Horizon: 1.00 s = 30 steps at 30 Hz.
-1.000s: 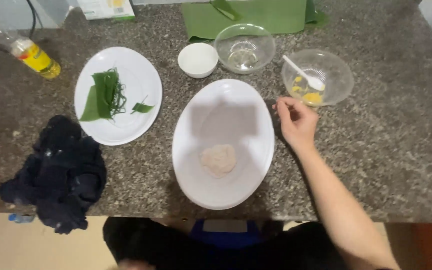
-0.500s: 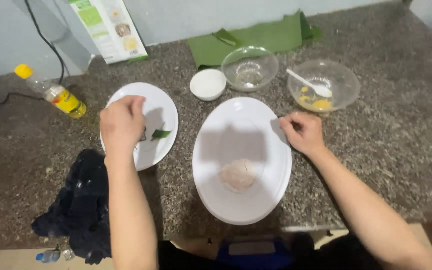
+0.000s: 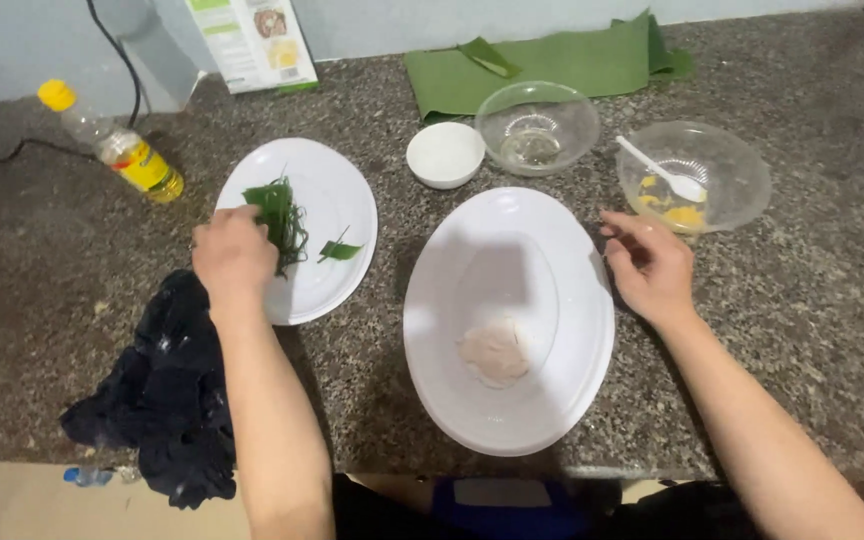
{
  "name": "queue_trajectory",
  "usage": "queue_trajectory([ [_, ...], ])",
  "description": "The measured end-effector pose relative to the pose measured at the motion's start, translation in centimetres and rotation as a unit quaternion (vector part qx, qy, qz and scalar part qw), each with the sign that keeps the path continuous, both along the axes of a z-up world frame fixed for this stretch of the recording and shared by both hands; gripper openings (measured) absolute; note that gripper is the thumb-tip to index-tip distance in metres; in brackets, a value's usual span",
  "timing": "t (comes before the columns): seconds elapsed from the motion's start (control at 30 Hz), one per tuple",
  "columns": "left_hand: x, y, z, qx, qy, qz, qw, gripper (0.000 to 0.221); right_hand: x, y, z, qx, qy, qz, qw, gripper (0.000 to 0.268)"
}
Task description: Filling small pieces of banana leaves with a white dough-like mixture and folding them into individual portions.
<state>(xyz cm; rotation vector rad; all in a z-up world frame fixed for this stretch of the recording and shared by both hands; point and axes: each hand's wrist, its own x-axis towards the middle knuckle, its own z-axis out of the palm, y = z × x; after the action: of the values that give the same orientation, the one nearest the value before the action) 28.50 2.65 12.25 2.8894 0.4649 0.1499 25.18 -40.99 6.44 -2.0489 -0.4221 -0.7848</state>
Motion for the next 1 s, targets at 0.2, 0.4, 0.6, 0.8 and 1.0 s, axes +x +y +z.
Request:
queue_trajectory([
  [0.2, 1.1, 2.3, -3.3, -0.032, -0.021, 0.096, 0.995, 0.036, 0.3, -0.1, -0.3, 0.008, 0.024, -0.012, 1.0, 0.029],
  [0.4, 1.6, 2.9, -4.0, -0.034, -0.063, 0.151, 0.986, 0.021, -0.1, 0.1, -0.1, 0.003, 0.032, -0.008, 0.999, 0.027],
  [0.6, 0.4, 1.5, -1.8, -0.055, -0.035, 0.154, 0.986, 0.026, -0.2, 0.2, 0.0, 0.002, 0.025, -0.007, 1.0, 0.027],
  [0.8, 1.7, 3.5, -4.6, -0.074, -0.053, 0.171, 0.981, 0.027, -0.1, 0.2, 0.0, 0.008, 0.026, 0.008, 1.0, 0.028],
  [1.0, 0.3, 2.2, -2.3, 0.015, -0.247, 0.117, 0.962, 0.019, -0.1, 0.4, 0.4, 0.004, 0.018, 0.01, 1.0, 0.025],
])
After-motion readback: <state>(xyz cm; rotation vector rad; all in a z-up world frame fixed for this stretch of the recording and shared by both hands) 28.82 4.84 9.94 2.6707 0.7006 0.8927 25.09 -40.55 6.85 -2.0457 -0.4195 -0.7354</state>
